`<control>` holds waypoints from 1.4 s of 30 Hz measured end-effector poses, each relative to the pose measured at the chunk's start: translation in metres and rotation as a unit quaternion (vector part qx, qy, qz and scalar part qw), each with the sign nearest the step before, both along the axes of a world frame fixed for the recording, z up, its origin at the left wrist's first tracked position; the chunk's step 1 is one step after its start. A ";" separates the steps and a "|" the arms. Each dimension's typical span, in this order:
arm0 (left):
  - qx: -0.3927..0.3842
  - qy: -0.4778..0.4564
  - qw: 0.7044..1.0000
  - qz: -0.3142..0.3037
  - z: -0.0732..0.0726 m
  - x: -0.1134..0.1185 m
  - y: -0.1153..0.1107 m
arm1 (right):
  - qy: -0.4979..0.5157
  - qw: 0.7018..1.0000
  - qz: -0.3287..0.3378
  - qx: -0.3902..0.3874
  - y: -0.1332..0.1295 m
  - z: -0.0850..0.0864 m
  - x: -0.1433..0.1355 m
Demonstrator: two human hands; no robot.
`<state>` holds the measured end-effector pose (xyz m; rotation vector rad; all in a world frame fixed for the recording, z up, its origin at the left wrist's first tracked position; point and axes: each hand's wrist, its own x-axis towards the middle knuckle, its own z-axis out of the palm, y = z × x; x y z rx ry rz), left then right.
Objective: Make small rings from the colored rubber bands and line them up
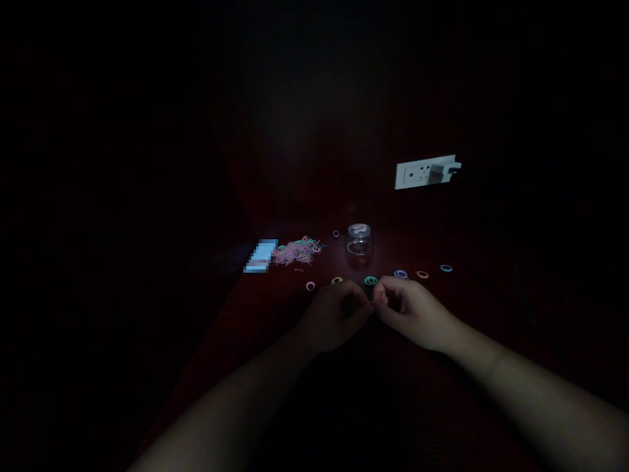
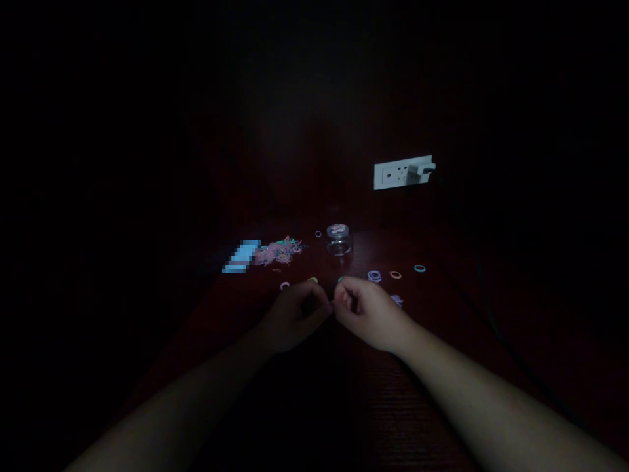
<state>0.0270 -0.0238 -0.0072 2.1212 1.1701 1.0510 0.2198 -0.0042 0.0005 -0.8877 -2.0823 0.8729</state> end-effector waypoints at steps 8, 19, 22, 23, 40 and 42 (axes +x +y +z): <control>0.005 -0.005 0.999 0.050 0.000 0.000 0.003 | -0.020 1.000 0.002 -0.015 0.000 0.001 0.001; 0.023 0.048 0.997 0.052 -0.001 -0.001 0.003 | -0.032 0.999 -0.003 0.005 0.005 -0.004 0.005; 0.021 0.040 0.998 0.042 0.000 0.000 0.002 | -0.043 0.999 -0.002 0.003 0.004 -0.005 0.005; 0.022 0.037 0.998 0.040 0.000 0.000 0.001 | -0.046 0.999 -0.002 0.001 0.004 -0.005 0.004; 0.082 0.040 0.995 0.046 0.004 0.000 0.000 | -0.033 0.999 0.011 -0.030 0.000 0.001 0.001; 0.085 0.037 0.995 0.041 0.004 0.000 0.001 | -0.022 0.999 0.008 -0.034 0.001 0.001 -0.001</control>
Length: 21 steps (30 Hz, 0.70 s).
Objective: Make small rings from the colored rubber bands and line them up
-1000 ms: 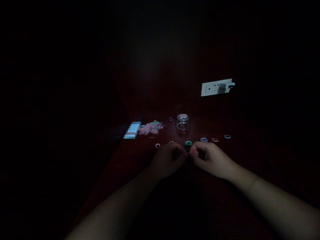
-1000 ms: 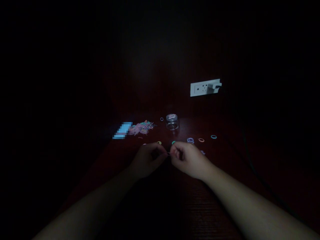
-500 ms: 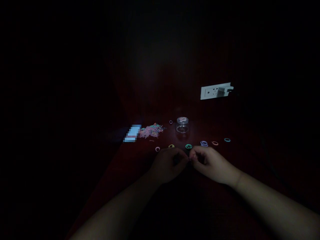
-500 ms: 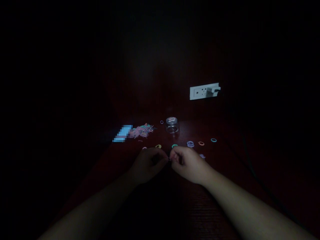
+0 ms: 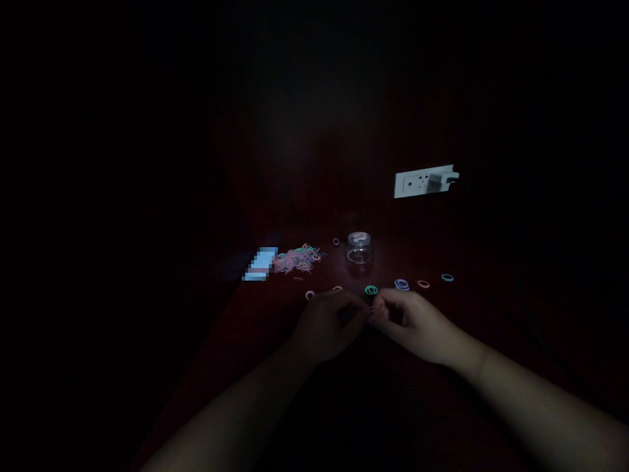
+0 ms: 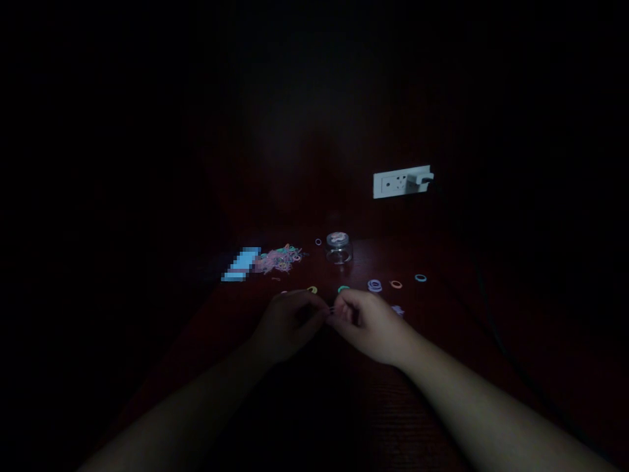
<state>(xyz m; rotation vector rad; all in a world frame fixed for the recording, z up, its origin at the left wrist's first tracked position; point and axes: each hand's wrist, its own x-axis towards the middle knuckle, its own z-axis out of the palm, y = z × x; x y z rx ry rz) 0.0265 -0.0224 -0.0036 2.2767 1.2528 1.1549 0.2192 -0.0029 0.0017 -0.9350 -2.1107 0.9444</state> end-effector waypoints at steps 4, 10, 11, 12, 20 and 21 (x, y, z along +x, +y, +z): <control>0.004 -0.001 1.000 -0.008 -0.002 -0.002 0.002 | 0.019 1.000 -0.004 0.016 0.002 -0.002 0.000; -0.007 0.007 1.000 -0.024 0.000 -0.002 0.001 | 0.035 0.999 -0.001 0.015 0.001 -0.003 0.001; -0.008 0.011 1.000 -0.020 0.001 -0.002 0.000 | 0.037 0.999 -0.005 0.015 0.001 -0.002 0.002; -0.007 0.013 1.000 -0.017 0.001 -0.002 0.000 | 0.037 0.999 -0.008 0.017 0.001 -0.002 0.002; 0.001 0.026 1.000 -0.003 0.000 -0.002 -0.001 | 0.060 0.998 -0.008 0.012 0.002 -0.003 0.002; 0.001 0.029 1.000 0.001 0.000 -0.002 0.000 | 0.062 0.998 -0.004 0.008 0.003 -0.003 0.002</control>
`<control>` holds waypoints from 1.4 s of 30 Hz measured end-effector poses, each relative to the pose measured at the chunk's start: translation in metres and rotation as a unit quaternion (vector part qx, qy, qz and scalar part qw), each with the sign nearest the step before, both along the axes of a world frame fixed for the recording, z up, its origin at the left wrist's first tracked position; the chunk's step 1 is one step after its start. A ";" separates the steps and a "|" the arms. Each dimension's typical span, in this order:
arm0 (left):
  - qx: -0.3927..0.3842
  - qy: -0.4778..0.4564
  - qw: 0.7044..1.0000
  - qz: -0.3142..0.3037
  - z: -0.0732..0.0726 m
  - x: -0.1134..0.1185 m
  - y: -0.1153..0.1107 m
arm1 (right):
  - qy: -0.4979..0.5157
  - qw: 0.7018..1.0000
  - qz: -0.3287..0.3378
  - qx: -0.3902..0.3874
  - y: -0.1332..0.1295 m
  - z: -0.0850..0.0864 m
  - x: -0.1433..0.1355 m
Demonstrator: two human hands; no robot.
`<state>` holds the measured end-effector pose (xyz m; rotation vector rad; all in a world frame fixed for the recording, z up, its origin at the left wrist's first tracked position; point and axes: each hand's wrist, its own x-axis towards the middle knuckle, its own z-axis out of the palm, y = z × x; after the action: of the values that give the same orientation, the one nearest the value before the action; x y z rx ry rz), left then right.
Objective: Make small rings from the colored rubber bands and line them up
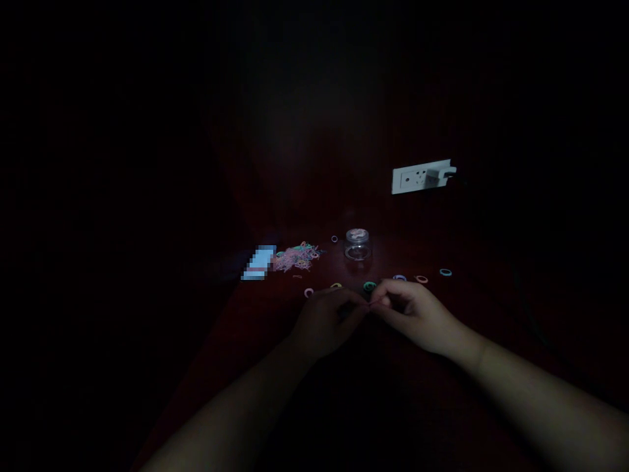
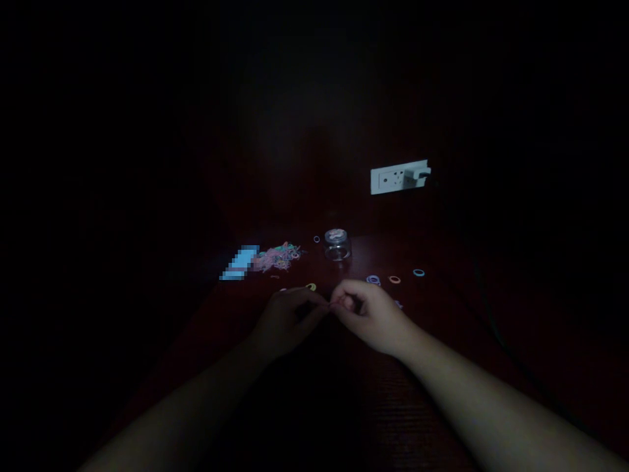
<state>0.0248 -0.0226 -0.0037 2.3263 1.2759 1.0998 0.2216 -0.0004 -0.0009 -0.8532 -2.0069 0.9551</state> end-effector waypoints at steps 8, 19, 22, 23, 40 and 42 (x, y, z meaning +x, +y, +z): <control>-0.011 0.000 1.000 0.002 0.001 -0.001 0.000 | -0.019 1.000 0.003 0.014 0.003 0.000 0.002; 0.000 -0.011 1.000 0.002 0.003 0.001 0.000 | -0.028 1.000 -0.008 -0.010 0.008 -0.003 0.004; 0.003 -0.018 1.000 0.005 0.003 0.001 0.000 | -0.036 0.999 -0.012 -0.011 0.008 -0.004 0.004; 0.002 -0.019 1.000 0.006 0.002 0.001 0.001 | -0.041 0.999 -0.012 -0.008 0.008 -0.004 0.004; -0.023 -0.034 0.999 -0.012 0.001 -0.001 0.001 | -0.050 0.999 0.000 0.011 0.009 -0.007 0.005; -0.025 -0.034 0.999 -0.011 0.001 -0.001 0.001 | -0.049 0.999 0.000 0.010 0.009 -0.007 0.005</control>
<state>0.0242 -0.0216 -0.0027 2.2419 1.2358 1.1159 0.2262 0.0089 -0.0079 -0.9045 -2.0961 0.9065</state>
